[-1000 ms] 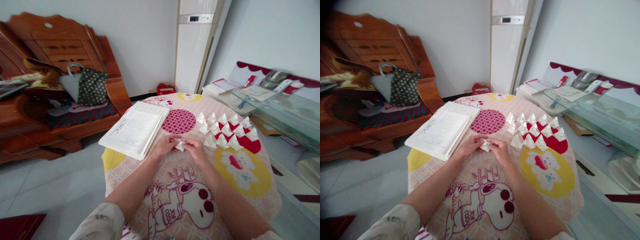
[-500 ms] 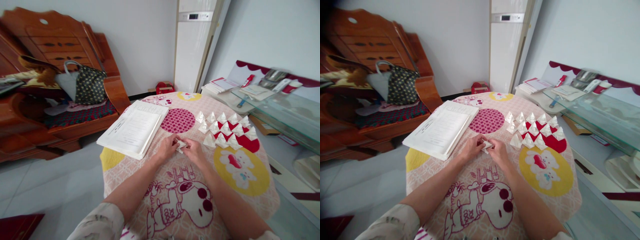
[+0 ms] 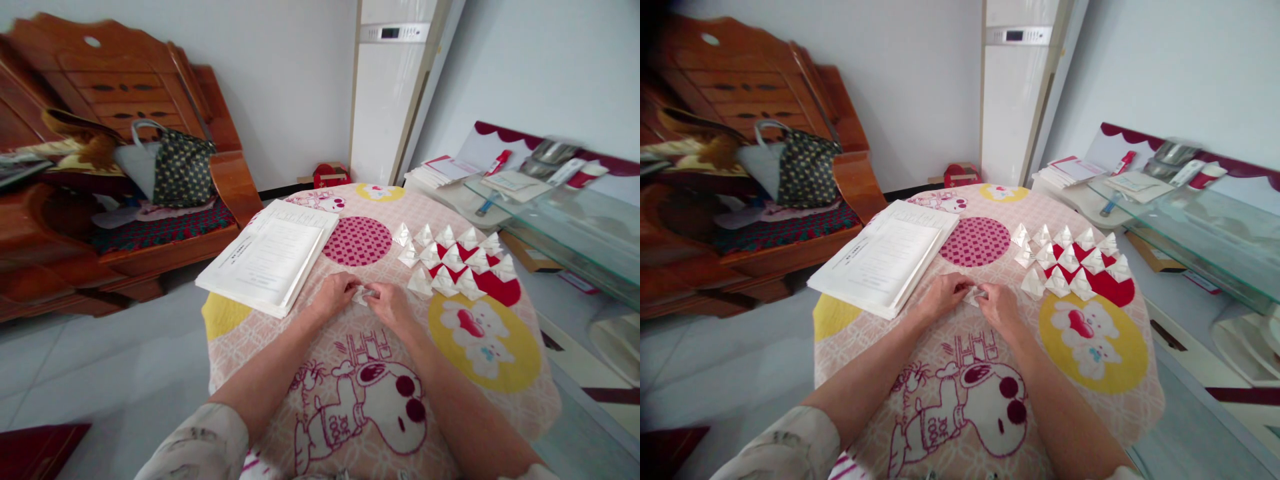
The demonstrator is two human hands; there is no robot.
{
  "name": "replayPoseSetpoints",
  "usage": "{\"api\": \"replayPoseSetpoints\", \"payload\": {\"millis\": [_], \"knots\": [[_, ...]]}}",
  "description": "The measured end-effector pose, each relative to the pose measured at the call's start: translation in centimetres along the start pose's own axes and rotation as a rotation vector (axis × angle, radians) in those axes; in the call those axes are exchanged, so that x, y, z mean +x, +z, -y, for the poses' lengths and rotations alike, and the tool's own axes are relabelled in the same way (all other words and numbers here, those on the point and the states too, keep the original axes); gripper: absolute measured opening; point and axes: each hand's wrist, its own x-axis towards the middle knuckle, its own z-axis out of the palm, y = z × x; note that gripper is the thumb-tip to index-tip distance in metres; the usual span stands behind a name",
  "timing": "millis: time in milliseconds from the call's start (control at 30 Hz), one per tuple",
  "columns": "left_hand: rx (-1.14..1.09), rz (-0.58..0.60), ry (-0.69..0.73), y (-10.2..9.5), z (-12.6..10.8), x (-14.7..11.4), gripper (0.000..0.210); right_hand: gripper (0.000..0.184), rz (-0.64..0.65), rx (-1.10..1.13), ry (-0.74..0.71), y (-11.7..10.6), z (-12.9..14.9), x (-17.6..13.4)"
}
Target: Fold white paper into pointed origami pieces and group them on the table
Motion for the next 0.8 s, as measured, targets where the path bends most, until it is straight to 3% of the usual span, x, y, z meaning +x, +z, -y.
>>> {"api": "replayPoseSetpoints", "payload": {"millis": [200, 400, 567, 800], "knots": [[0.004, 0.004, 0.018, -0.5, -0.8, -0.4, 0.036, 0.025, -0.009, 0.045, -0.059, 0.0, -0.4, 0.0], [0.08, 0.009, -0.074, -0.9, -2.5, -0.7, 0.011, 0.026, -0.069, 0.207, -0.104, 0.5, -1.1, 0.2], [0.237, -0.002, -0.132, -0.1, -2.8, -0.8, 0.019, 0.022, -0.154, 0.355, -0.222, 1.0, -1.3, 0.5], [0.255, -0.002, -0.177, 0.2, -3.3, -0.9, 0.027, 0.021, -0.162, 0.346, -0.208, 1.0, -1.0, 0.7]]}}
